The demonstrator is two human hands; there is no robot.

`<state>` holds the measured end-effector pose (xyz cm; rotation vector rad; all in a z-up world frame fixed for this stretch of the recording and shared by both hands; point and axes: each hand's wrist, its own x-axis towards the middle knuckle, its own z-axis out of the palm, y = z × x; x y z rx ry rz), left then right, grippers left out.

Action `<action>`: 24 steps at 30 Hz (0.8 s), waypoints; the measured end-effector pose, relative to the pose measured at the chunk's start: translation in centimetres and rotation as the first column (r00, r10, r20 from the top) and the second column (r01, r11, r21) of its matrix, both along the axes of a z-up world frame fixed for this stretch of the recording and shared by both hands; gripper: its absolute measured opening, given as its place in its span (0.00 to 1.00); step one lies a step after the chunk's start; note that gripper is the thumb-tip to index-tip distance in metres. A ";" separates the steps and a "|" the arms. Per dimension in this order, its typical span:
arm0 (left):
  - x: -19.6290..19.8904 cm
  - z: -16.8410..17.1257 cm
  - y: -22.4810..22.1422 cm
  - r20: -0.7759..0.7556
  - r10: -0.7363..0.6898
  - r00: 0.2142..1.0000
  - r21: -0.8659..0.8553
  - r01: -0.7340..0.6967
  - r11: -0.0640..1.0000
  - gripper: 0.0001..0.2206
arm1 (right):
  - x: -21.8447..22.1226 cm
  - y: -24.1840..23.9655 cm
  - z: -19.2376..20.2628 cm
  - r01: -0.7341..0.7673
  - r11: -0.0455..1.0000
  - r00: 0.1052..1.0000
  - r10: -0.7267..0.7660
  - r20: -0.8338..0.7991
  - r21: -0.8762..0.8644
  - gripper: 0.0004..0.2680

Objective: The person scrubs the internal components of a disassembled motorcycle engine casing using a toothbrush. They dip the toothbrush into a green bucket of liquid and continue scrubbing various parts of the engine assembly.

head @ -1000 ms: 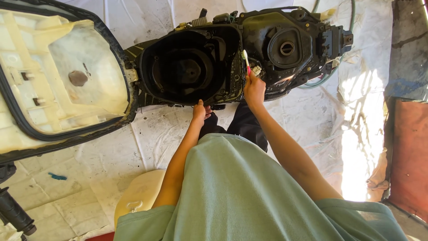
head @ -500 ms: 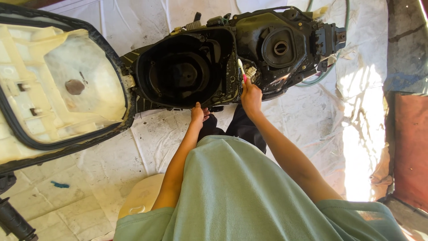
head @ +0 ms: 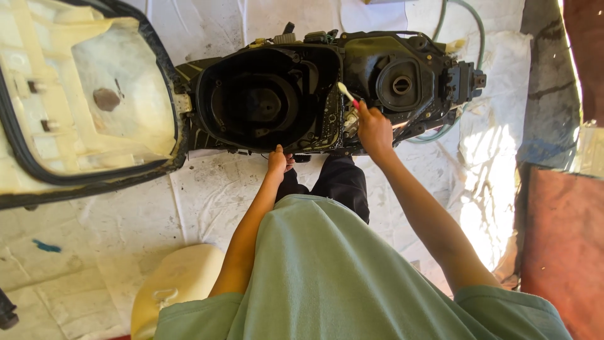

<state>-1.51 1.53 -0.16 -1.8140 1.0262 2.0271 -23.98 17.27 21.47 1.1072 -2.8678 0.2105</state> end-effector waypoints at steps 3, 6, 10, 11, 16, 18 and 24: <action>-0.1 -0.8 0.0 -0.033 -0.006 0.999 0.012 0.006 1.000 0.21 | -3.3 -1.7 -2.1 -0.073 0.973 0.992 0.094 -0.087 0.220 0.13; 0.6 -0.9 0.1 -0.068 -0.024 0.997 0.028 0.026 0.999 0.23 | -3.7 -2.2 -4.1 -0.149 0.895 0.966 0.223 -0.134 0.420 0.13; 0.6 -0.2 -0.5 -0.095 -0.068 0.993 0.028 0.071 0.997 0.26 | -5.8 -3.9 -2.3 -0.205 0.751 0.973 0.225 0.049 0.628 0.16; 0.6 -0.3 -0.5 -0.100 -0.081 0.992 0.027 0.084 0.996 0.26 | -7.1 -4.4 -2.4 -0.182 0.797 0.968 0.247 -0.035 0.575 0.14; 1.1 -0.2 -0.5 -0.088 -0.095 0.992 0.037 0.098 0.994 0.26 | -7.5 -6.1 -2.3 -0.229 0.784 0.944 0.323 -0.065 0.578 0.12; 0.6 -1.2 -0.2 -0.109 -0.094 0.990 0.040 0.099 0.994 0.26 | -6.1 -5.3 -2.2 -0.251 0.718 0.952 0.305 0.030 0.650 0.12; 0.7 -1.2 -0.2 -0.107 -0.089 0.990 0.062 0.096 0.993 0.26 | -10.5 -6.7 -3.1 -0.239 0.706 0.945 0.327 -0.007 0.667 0.10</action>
